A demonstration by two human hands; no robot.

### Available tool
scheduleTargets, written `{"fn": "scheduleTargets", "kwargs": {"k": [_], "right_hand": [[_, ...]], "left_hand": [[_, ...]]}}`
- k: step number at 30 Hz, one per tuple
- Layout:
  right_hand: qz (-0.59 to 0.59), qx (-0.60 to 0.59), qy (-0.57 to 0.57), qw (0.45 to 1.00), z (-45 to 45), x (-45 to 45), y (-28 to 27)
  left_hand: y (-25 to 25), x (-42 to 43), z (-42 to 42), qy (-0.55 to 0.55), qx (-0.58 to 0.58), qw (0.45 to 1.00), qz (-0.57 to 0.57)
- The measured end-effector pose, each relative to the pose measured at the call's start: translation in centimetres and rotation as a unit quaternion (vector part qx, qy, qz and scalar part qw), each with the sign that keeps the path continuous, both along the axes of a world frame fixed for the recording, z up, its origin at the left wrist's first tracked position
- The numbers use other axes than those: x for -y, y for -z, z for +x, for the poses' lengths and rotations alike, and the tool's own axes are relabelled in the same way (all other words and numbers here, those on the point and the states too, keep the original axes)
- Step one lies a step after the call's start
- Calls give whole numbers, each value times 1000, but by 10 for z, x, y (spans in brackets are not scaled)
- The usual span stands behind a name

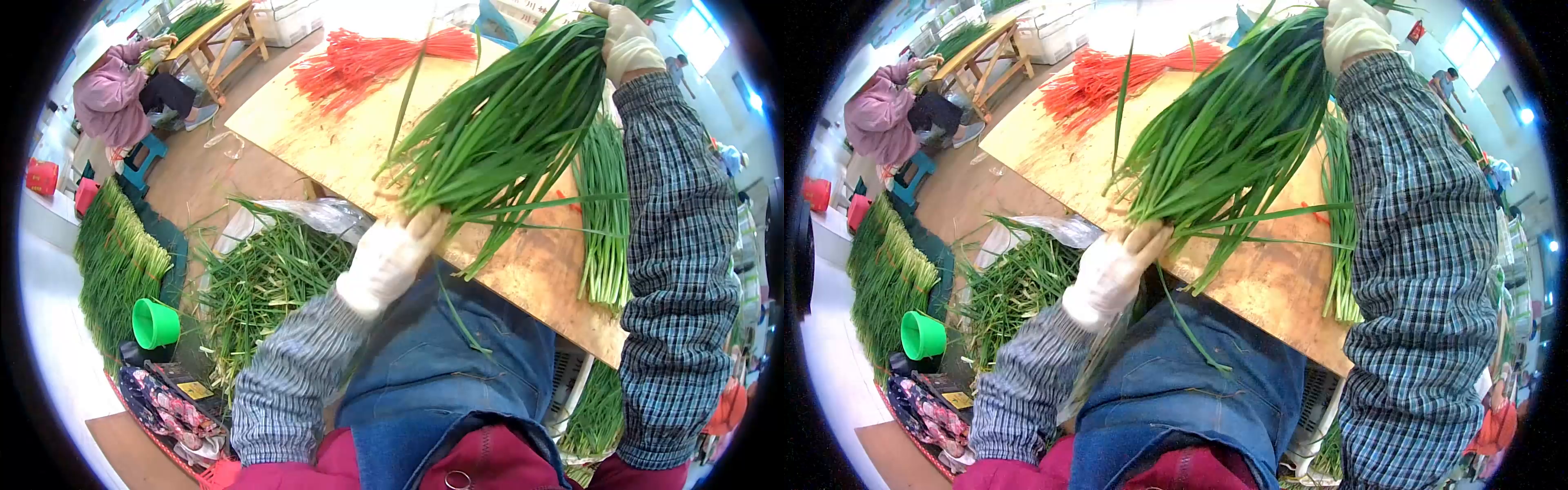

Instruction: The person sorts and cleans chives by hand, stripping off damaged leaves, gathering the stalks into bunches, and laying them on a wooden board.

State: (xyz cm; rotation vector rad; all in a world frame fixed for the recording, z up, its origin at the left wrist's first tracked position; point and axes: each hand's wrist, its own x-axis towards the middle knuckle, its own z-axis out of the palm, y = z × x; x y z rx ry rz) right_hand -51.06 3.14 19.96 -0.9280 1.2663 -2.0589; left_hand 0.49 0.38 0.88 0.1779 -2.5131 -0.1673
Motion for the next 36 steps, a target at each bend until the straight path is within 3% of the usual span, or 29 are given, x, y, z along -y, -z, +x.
{"fn": "scheduleTargets", "kwargs": {"k": [5, 8, 9, 11, 12, 13, 16, 18, 19, 22, 26, 30, 33, 36], "right_hand": [[25, -21, 179, 983, 112, -5, -10], [32, -46, 223, 973, 156, -13, -12], [32, -56, 230, 971, 165, -14, -14], [34, -72, 236, 969, 177, -13, -16], [35, -78, 237, 968, 183, -12, -16], [37, -84, 238, 967, 187, -11, -17], [44, -102, 241, 964, 195, -12, -22], [47, -111, 245, 962, 200, -15, -23], [51, -118, 248, 960, 205, -16, -23], [56, -129, 252, 957, 213, -17, -24], [59, -140, 255, 955, 219, -16, -28], [61, -149, 257, 953, 222, -15, -29], [63, -153, 255, 953, 225, -15, -30], [65, -159, 258, 951, 228, -16, -29]], "left_hand": [[31, 27, 10, -34, 7, 998, -62], [38, 33, 95, -91, 185, 978, 22], [46, 38, 122, -121, 265, 956, 27], [40, 35, 144, -203, 553, 807, 35], [45, 27, 143, -175, 379, 908, 32], [23, 14, 114, -115, 237, 964, 14], [-10, -13, 36, 6, 53, 998, 31], [-18, -23, -10, 54, 37, 998, -18], [-11, -26, -33, 16, -22, 998, -48], [10, -25, -74, -77, -28, 994, -77], [11, -30, -71, -115, -78, 990, -13], [15, -29, -75, -140, -56, 987, -51], [21, -27, -77, -121, -71, 988, -68], [18, -26, -68, -80, -129, 988, -10]]}}
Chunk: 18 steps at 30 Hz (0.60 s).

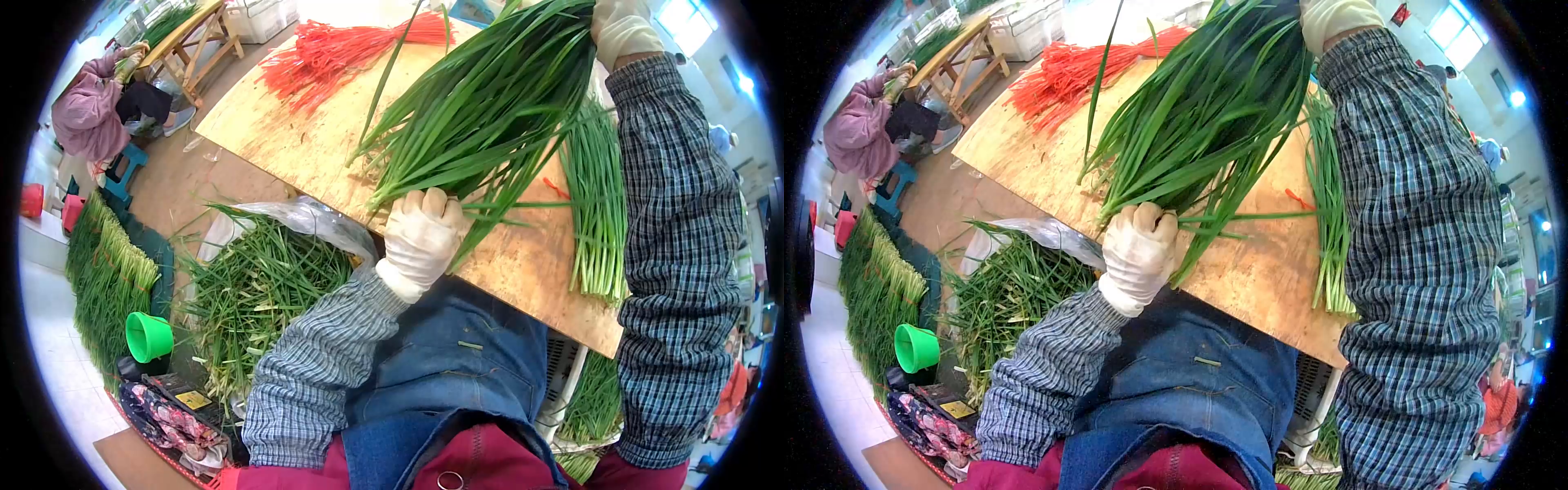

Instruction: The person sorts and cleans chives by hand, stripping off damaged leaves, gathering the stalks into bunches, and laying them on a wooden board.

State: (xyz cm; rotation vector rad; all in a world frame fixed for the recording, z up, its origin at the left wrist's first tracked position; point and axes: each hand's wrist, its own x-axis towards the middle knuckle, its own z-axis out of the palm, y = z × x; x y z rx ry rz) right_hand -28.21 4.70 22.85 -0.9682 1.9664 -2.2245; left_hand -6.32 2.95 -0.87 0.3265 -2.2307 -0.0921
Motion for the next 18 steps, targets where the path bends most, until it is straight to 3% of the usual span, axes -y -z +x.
{"fn": "scheduleTargets", "kwargs": {"k": [6, 9, 11, 13, 15, 18], "right_hand": [[1, -9, 4, 1000, 2, 2, -2], [5, -13, 3, 1000, 6, 3, -1], [7, -15, 6, 1000, 11, 3, -1], [6, -18, 8, 1000, 13, 3, -2], [5, -21, 9, 1000, 15, 4, -3], [6, -29, 8, 1000, 16, 6, -3]], "left_hand": [[-1, 3, 34, 145, 6, 989, -1], [-11, 15, 76, 195, 152, 969, 4], [-20, 28, 130, 142, 250, 957, 35], [-12, 46, 192, 79, 273, 955, 83], [4, 61, 255, -77, 522, 844, 96], [18, 53, 266, -152, 519, 837, 83]]}}
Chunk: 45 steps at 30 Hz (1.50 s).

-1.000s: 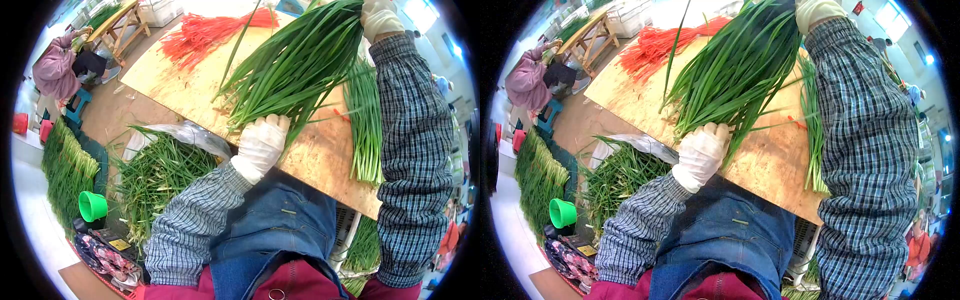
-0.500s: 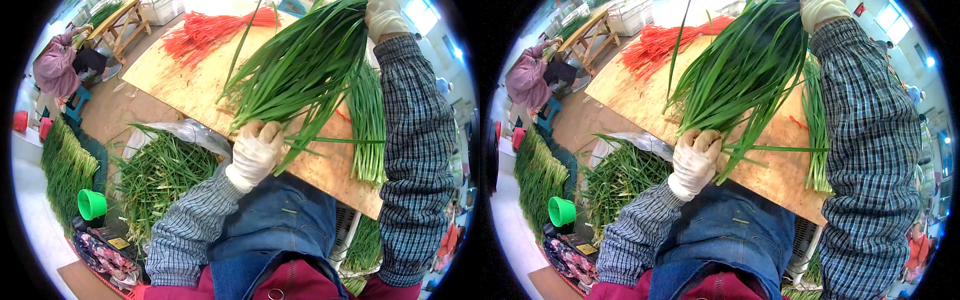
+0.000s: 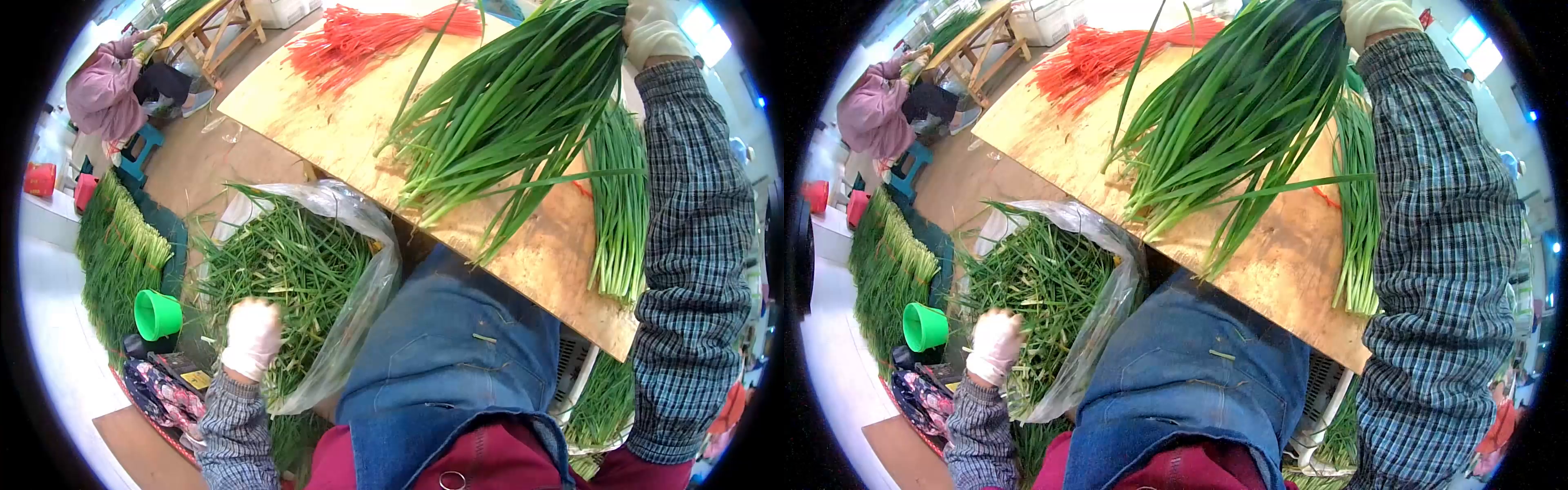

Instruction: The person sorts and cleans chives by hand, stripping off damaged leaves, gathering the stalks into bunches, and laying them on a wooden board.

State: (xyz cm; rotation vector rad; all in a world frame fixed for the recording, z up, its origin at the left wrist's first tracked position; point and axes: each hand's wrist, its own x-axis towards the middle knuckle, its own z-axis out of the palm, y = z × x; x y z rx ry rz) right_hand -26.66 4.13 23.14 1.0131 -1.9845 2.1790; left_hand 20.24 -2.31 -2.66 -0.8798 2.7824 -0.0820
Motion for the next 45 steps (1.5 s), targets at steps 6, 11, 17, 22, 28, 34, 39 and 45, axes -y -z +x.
{"fn": "scheduleTargets", "kwargs": {"k": [6, 11, 17, 22, 28, 34, 39, 45], "right_hand": [[1, -12, 6, 1000, -3, -4, 0], [-20, 17, 18, 999, -6, -3, 2], [1, 13, 19, 1000, -5, -7, 3], [8, 11, 12, 1000, -10, -3, -4], [29, 16, 4, 999, -9, -6, -1], [58, 21, -17, 998, -22, -9, 3], [6, 114, -16, 993, -41, -4, 4], [-16, 113, 0, 993, -32, -11, 9]], "left_hand": [[-37, -45, -160, 114, -435, 889, 81], [-11, -28, -222, 58, -378, 924, -25], [-12, -21, -141, 94, -362, 927, 26], [14, -9, -47, 8, -56, 998, -3], [-33, -51, -158, 154, -425, 885, 110], [-32, -78, -247, 25, -371, 859, 352], [-11, -80, -243, 46, -478, 780, 401], [-41, -49, -167, -39, -482, 740, 468]]}}
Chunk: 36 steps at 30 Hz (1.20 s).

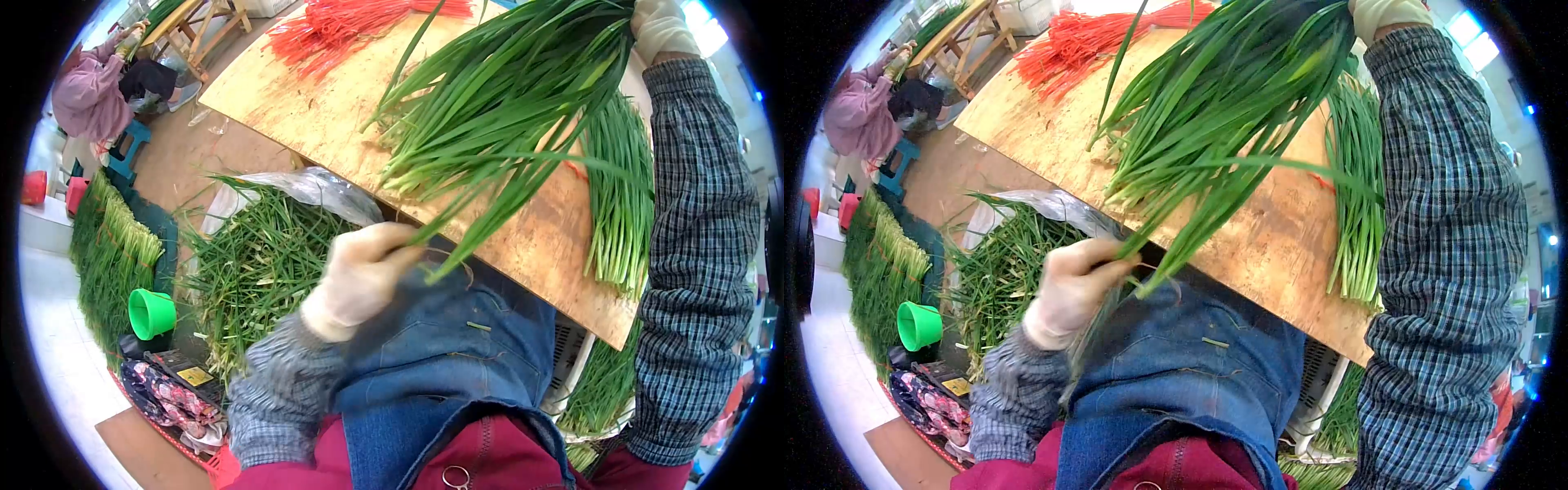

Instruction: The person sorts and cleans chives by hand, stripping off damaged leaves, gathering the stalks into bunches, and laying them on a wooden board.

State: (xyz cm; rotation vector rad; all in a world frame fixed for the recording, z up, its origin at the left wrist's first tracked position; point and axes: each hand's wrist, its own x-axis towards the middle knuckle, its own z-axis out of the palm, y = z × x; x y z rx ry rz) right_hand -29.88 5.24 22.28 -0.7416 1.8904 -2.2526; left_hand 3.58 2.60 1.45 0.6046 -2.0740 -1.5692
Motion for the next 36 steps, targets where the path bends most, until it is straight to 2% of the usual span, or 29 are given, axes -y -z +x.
{"fn": "scheduleTargets", "kwargs": {"k": [2, 3, 4, 6, 7, 8, 9, 10, 11, 13, 14, 16, 18, 20, 22, 24, 26, 27, 28, 30, 31, 32, 34, 35, 36], "right_hand": [[8, -9, 12, 1000, 3, 2, -1], [11, -13, 14, 1000, 6, 1, 1], [12, -19, 15, 1000, 7, 0, 1], [13, -32, 16, 999, 12, -2, 2], [15, -39, 15, 999, 14, -2, 2], [14, -45, 14, 999, 16, -3, 2], [14, -51, 13, 999, 18, -3, 2], [17, -56, 14, 998, 18, -4, 3], [20, -62, 15, 998, 19, -4, 4], [23, -74, 13, 997, 20, -5, 5], [25, -81, 14, 996, 21, -7, 6], [30, -91, 14, 995, 22, -12, 8], [37, -102, 15, 994, 23, -15, 11], [25, -101, 30, 994, 21, -14, 15], [-2, -50, 35, 998, 6, -8, 14], [-15, 49, 8, 999, -19, -5, 11], [3, -91, 28, 995, -3, -15, 20], [-3, -49, 5, 999, -7, -17, 22], [8, -67, 21, 998, 0, -19, 24], [28, -103, 51, 993, 18, -23, 27], [31, -64, 64, 995, 12, -21, 26], [43, -36, 16, 998, -27, -21, 25], [71, 17, -76, 994, -126, -28, 23], [75, 28, -74, 994, -127, -28, 22], [78, 37, -71, 994, -127, -29, 21]], "left_hand": [[5, 18, 49, -25, 112, 993, 1], [7, 29, 78, -27, 185, 979, -80], [17, 38, 112, -65, 252, 965, -15], [38, 50, 179, -96, 350, 919, -156], [58, 56, 214, -86, 477, 835, -260], [71, 58, 235, -75, 587, 723, -356], [71, 53, 230, -105, 620, 696, -345], [46, 42, 198, -97, 574, 736, -346], [41, 33, 171, -117, 439, 802, -386], [22, 15, 103, -73, 200, 899, -383], [15, 5, 73, -43, 143, 939, -310], [-7, -11, 15, 32, 64, 964, -255], [-13, -23, -26, 81, 75, 950, -293], [2, -30, -59, 131, 174, 895, -390], [33, -38, -69, 80, 107, 861, -490], [36, -43, -59, 110, 85, 860, -492], [28, -42, -23, 137, 63, 880, -451], [33, -39, -1, 148, 87, 889, -425], [38, -33, 24, 159, 109, 895, -401], [54, -12, 71, 185, 360, 823, -399], [53, 1, 83, 165, 417, 793, -412], [49, 10, 88, 142, 474, 761, -420], [27, 22, 73, 25, 285, 878, -385], [12, 23, 57, -29, 178, 922, -343], [0, 25, 39, -58, 130, 928, -343]]}}
